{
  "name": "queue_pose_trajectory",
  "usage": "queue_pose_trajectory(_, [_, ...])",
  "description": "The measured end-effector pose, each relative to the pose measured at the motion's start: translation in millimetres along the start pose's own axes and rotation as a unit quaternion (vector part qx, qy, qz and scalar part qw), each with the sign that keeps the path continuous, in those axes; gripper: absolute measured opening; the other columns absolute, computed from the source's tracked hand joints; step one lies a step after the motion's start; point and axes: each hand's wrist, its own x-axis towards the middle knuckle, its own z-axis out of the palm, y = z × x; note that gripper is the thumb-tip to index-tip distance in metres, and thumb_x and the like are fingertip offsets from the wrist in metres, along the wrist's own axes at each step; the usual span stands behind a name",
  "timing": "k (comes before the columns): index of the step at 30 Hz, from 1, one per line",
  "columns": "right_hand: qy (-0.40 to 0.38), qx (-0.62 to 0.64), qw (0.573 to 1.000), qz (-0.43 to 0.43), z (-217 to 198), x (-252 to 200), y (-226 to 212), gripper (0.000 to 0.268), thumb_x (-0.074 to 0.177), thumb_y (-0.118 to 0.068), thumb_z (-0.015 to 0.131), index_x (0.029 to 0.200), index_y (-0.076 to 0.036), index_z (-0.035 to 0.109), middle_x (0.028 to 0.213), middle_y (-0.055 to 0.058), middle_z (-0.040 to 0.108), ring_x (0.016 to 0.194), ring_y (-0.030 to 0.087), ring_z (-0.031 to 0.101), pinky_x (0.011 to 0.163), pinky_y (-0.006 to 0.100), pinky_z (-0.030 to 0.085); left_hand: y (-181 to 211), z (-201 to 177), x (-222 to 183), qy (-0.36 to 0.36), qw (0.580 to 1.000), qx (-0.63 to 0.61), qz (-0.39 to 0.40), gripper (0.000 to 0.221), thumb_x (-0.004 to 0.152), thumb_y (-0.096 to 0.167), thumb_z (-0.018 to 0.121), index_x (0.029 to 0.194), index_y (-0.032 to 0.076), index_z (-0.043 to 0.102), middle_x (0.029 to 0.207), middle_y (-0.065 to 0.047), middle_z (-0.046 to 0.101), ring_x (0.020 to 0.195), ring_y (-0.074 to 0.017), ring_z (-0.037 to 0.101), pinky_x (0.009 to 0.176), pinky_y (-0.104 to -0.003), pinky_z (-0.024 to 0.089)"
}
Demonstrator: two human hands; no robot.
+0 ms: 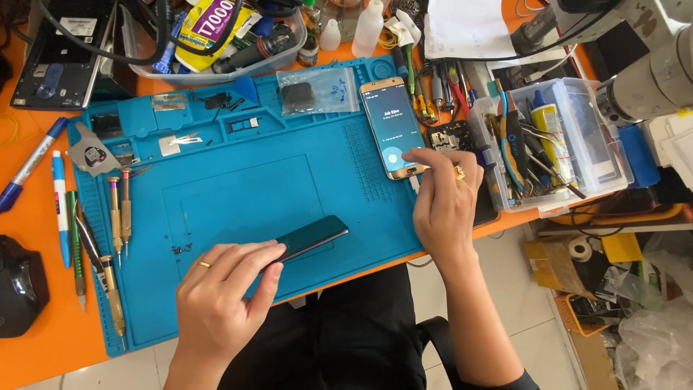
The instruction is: Disassembling a smartphone by removing internal screws and prying the casing apart on a repair bench.
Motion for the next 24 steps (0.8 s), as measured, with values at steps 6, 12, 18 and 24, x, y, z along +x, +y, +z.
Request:
queue_pose_trajectory(6, [-0.015,-0.018,0.999,0.022,0,7,12,0.030,0.110,0.006,0.042,0.129,-0.006,0.062,0.120,0.001,0.078,0.102,0.028,0.053,0.087,0.045,0.034,-1,1,-1,-0.004,1.000,-0.002,-0.001,0.015,0.101,0.016,0.069,0.107,0.009,0.081,0.105,-0.005,0.082,0.091,-0.0218,0.075,0.080,-0.036,0.060])
queue_pose_trajectory(12, [-0.081,0.015,0.996,-0.030,1,9,14,0.033,0.106,0.010,0.044,0.129,-0.007,0.060,0.122,0.001,0.078,0.098,0.025,0.048,0.082,0.043,0.032,0,2,-1,0.001,1.000,0.003,-0.001,0.015,0.102,0.016,0.068,0.107,0.010,0.081,0.105,-0.005,0.082,0.089,-0.0217,0.075,0.081,-0.036,0.060])
queue_pose_trajectory(18, [-0.130,0.004,0.991,0.011,8,25,27,0.043,0.102,0.010,0.044,0.139,-0.007,0.057,0.139,0.009,0.067,0.107,0.034,0.049,0.090,0.049,0.040,0,2,-2,-0.002,1.000,0.009,-0.003,0.018,0.103,0.018,0.066,0.107,0.010,0.081,0.105,-0.005,0.082,0.090,-0.0216,0.075,0.083,-0.036,0.060])
queue_pose_trajectory(24, [-0.039,0.065,0.997,0.027,-1,33,12,0.037,0.109,0.010,0.039,0.135,-0.001,0.064,0.122,0.020,0.067,0.112,0.032,0.053,0.095,0.040,0.059,3,2,-3,-0.002,1.000,0.008,-0.012,0.017,0.102,0.019,0.066,0.107,0.012,0.081,0.106,-0.004,0.081,0.091,-0.0212,0.075,0.082,-0.036,0.059])
